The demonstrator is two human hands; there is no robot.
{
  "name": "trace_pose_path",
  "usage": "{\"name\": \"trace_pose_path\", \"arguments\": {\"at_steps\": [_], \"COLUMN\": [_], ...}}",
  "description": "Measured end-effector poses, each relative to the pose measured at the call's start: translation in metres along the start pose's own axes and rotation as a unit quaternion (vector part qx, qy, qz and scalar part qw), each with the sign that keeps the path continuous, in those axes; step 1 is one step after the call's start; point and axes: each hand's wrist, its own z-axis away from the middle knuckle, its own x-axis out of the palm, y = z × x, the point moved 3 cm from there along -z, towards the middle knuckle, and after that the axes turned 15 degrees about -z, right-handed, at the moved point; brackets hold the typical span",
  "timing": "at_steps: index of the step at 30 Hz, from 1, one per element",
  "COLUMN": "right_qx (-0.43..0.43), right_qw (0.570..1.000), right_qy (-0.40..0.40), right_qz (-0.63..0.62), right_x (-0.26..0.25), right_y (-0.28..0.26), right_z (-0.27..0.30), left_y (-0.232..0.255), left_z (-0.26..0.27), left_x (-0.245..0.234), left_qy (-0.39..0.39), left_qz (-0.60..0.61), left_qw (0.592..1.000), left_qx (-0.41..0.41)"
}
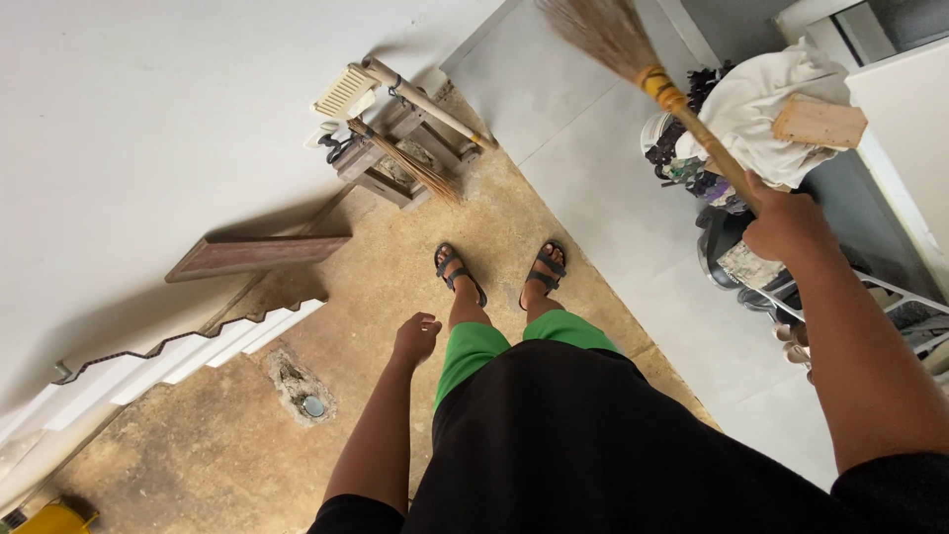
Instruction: Cleaning a motorcycle and sweeping a driveway area while organizing materials.
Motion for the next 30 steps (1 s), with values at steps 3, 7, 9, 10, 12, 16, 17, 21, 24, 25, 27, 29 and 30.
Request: {"name": "trace_pose_path", "arguments": {"at_steps": [3, 7, 9, 10, 12, 16, 17, 21, 24, 25, 27, 29, 30], "right_qx": [-0.006, -0.093, -0.057, -0.022, -0.058, -0.069, -0.072, -0.088, -0.125, -0.142, -0.138, -0.134, -0.115], "right_qw": [0.999, 0.994, 0.998, 0.996, 0.995, 0.997, 0.996, 0.996, 0.992, 0.989, 0.989, 0.987, 0.990], "right_qy": [0.034, 0.026, -0.027, -0.078, -0.075, -0.040, -0.044, 0.006, 0.005, -0.015, -0.045, -0.077, -0.084], "right_qz": [-0.004, 0.053, 0.010, -0.032, -0.028, -0.003, -0.002, 0.027, 0.026, 0.028, 0.028, 0.032, 0.001], "right_x": [0.011, 0.068, 0.075, 0.077, 0.081, 0.076, 0.071, 0.111, 0.178, 0.198, 0.201, 0.187, 0.172], "right_y": [0.000, -0.013, -0.031, -0.039, 0.001, 0.035, 0.027, 0.030, 0.035, 0.033, 0.051, 0.068, 0.077], "right_z": [-0.032, -0.106, -0.051, -0.024, 0.000, 0.035, 0.037, -0.056, -0.108, -0.112, -0.063, -0.009, 0.021], "left_y": [-0.006, 0.022, 0.028, 0.034, 0.026, 0.010, 0.004, -0.020, -0.031, -0.029, -0.030, -0.026, -0.023], "left_z": [-0.026, -0.015, -0.011, -0.012, -0.021, -0.037, -0.038, -0.041, -0.031, -0.033, -0.029, -0.032, -0.036], "left_x": [0.015, -0.001, -0.006, -0.009, -0.002, 0.006, 0.008, 0.019, 0.027, 0.022, 0.020, 0.023, 0.026], "left_qy": [0.017, 0.006, 0.012, 0.019, 0.025, 0.031, 0.031, 0.037, 0.035, 0.035, 0.031, 0.024, 0.025], "left_qz": [-0.014, -0.031, -0.019, -0.005, 0.002, 0.021, 0.022, 0.003, -0.011, -0.024, -0.022, -0.018, -0.017], "left_qw": [1.000, 0.999, 0.999, 0.999, 0.999, 0.999, 0.999, 0.999, 0.999, 0.999, 0.999, 1.000, 1.000], "left_qx": [0.022, 0.043, 0.041, 0.040, 0.046, 0.034, 0.028, 0.016, 0.009, 0.011, 0.006, -0.002, 0.004]}}
